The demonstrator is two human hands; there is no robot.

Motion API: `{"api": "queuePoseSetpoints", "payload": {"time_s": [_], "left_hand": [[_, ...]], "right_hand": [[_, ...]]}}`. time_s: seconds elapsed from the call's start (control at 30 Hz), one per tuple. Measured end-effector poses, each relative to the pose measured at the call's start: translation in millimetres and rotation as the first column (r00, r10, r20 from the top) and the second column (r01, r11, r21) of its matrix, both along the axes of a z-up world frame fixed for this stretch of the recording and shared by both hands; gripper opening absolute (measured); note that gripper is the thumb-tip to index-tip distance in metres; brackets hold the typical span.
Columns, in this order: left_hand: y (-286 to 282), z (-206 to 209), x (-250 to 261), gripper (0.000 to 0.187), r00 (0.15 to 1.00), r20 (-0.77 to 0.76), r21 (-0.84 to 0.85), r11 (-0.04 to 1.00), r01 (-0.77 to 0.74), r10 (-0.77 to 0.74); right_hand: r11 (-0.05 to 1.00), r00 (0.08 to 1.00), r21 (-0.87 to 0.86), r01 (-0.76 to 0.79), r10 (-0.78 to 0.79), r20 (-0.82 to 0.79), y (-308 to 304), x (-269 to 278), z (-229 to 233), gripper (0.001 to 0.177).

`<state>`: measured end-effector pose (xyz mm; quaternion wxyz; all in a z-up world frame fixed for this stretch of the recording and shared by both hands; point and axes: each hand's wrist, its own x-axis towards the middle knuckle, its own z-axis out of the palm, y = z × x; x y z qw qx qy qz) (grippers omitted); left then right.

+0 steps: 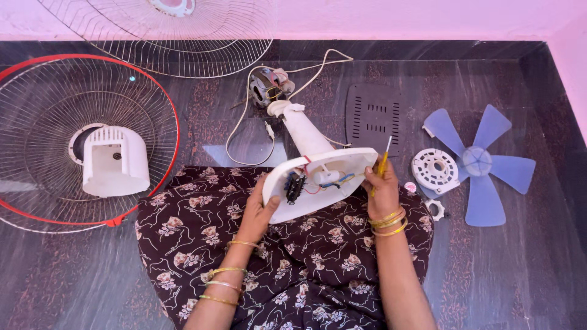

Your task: The person sits on the floor and uses a screwdriver to adjust wires and components inside the base of a disassembled electric fan. They manipulate the internal wiring and a small black component while holding the fan base steady.

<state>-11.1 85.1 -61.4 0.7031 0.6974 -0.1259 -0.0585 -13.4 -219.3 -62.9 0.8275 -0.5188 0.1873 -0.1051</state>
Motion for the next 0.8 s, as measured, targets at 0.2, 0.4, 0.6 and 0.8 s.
{"api": "queuePoseSetpoints", "payload": {"time_s": [0.2, 0.4, 0.6, 0.8], "left_hand": [[9, 8, -6, 0.094, 0.958, -0.283, -0.288, 0.95, -0.119, 0.034], [14, 40, -9, 0.101, 0.957, -0.289, -0.444, 0.881, -0.164, 0.033], [14, 64, -15, 0.098, 0.945, -0.326, -0.492, 0.847, -0.201, 0.035], [10, 70, -28, 0.092, 0.941, -0.334, -0.489, 0.845, -0.218, 0.05]], "right_hand": [[0.978, 0.969, -0.204, -0.039, 0.087, 0.233, 7, -5, 25, 0.047], [0.991, 0.934, -0.01, -0.131, 0.126, 0.335, 10, -9, 69, 0.052], [0.97, 0.919, -0.21, -0.125, 0.193, 0.343, 21, -10, 105, 0.058], [0.949, 0.944, -0.315, 0.008, 0.096, 0.315, 27, -18, 118, 0.061]]}}
